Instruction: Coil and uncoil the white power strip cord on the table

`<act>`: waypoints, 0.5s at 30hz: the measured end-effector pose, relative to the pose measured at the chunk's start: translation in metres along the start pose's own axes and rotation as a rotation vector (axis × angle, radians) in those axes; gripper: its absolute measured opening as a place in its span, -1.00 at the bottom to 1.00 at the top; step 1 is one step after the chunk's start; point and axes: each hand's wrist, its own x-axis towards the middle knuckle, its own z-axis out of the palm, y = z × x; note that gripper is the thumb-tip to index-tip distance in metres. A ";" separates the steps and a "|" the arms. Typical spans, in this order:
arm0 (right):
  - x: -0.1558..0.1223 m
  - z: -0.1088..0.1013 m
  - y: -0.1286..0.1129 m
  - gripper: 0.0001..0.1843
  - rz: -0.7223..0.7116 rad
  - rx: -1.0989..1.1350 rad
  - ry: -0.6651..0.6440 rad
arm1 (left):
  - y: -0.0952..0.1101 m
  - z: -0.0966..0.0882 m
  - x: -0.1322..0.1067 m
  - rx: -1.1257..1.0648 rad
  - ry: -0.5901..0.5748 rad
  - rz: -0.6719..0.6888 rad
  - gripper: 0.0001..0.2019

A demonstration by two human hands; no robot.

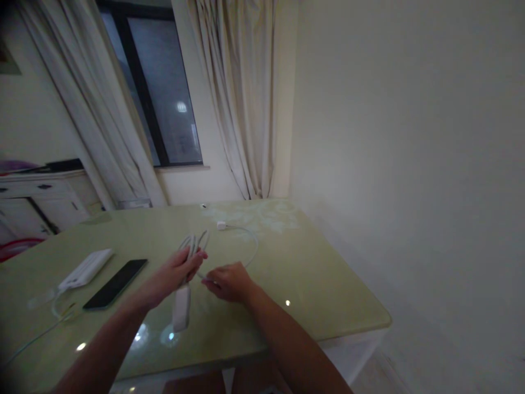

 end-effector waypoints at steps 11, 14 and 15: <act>-0.001 -0.013 0.015 -0.54 0.170 0.136 0.374 | 0.002 0.013 -0.003 0.008 -0.216 0.078 -0.61; 0.000 -0.020 0.019 -0.53 0.316 0.195 0.464 | 0.007 0.004 -0.007 -0.246 -0.151 -0.055 -0.57; 0.001 -0.023 0.019 -0.54 0.352 0.220 0.482 | 0.007 0.002 -0.008 -0.315 -0.095 -0.086 -0.55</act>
